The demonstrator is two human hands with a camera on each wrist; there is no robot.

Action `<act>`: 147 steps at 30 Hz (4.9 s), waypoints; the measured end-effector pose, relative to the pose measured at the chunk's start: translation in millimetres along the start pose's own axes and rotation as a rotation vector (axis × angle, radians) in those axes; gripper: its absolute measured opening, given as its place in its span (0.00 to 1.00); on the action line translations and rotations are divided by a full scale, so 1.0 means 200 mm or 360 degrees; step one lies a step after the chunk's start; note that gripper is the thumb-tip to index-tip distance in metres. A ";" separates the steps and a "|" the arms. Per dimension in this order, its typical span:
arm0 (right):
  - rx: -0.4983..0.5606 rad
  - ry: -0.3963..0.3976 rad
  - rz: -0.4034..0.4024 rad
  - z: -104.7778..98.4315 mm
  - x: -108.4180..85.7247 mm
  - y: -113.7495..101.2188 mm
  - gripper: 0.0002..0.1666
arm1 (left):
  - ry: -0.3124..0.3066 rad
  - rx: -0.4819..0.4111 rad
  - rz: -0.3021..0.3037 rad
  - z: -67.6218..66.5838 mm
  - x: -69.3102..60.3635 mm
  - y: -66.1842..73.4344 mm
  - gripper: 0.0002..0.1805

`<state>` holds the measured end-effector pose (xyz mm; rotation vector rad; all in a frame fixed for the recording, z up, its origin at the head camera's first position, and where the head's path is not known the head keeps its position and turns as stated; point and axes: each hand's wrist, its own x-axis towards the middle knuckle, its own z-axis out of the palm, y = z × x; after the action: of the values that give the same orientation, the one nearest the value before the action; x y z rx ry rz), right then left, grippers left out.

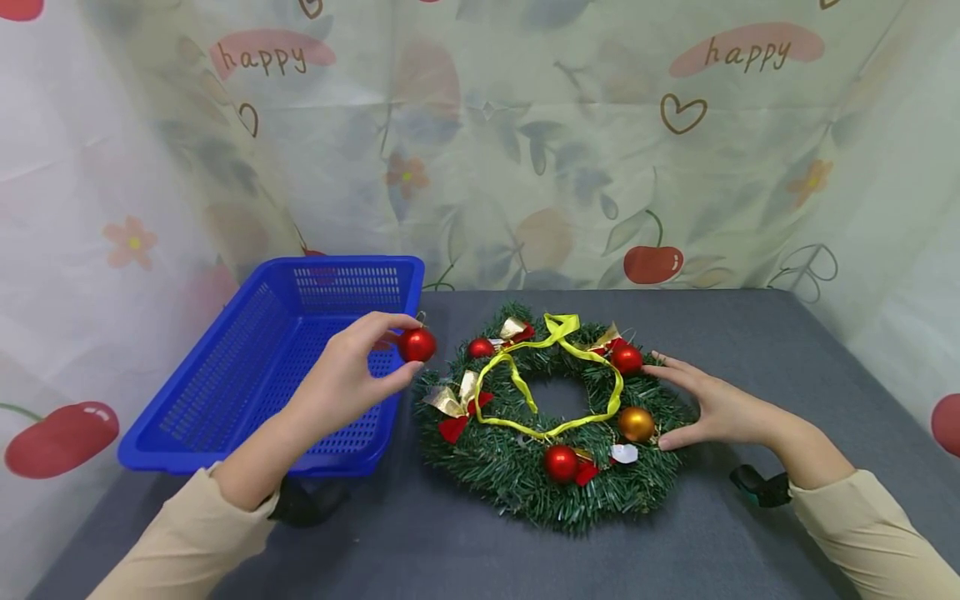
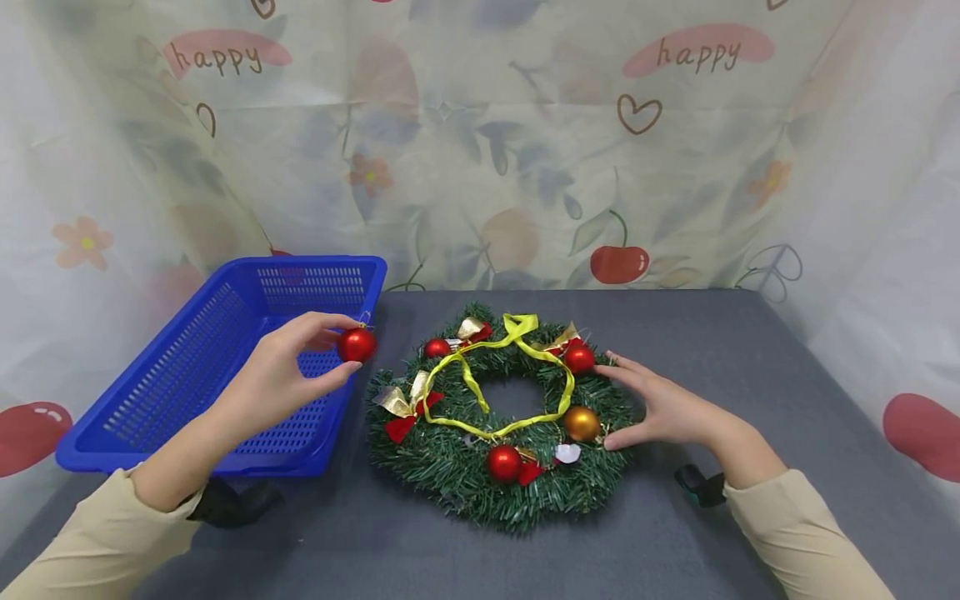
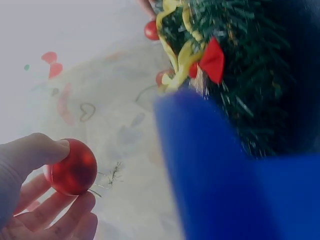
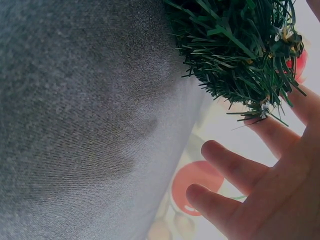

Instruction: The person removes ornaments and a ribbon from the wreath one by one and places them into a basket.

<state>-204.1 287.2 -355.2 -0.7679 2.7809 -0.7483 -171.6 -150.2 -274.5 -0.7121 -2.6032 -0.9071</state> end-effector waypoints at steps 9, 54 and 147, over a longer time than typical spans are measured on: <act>0.0012 0.0003 -0.0011 0.00 0.00 0.00 0.55 | 0.0006 -0.0010 -0.0151 -0.06 0.05 -0.09 0.23; 0.0008 -0.0008 0.0002 -0.01 -0.01 -0.01 0.55 | -0.0121 0.0034 -0.0427 -0.16 0.21 -0.43 0.24; 0.0023 -0.0016 -0.0009 0.00 -0.01 0.00 0.54 | -0.0630 -0.0199 0.0435 0.52 -0.09 0.25 0.18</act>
<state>-201.6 288.4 -354.0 -0.7748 2.7629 -0.7624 -140.3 -56.5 -335.6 -1.3667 -2.6914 -0.9251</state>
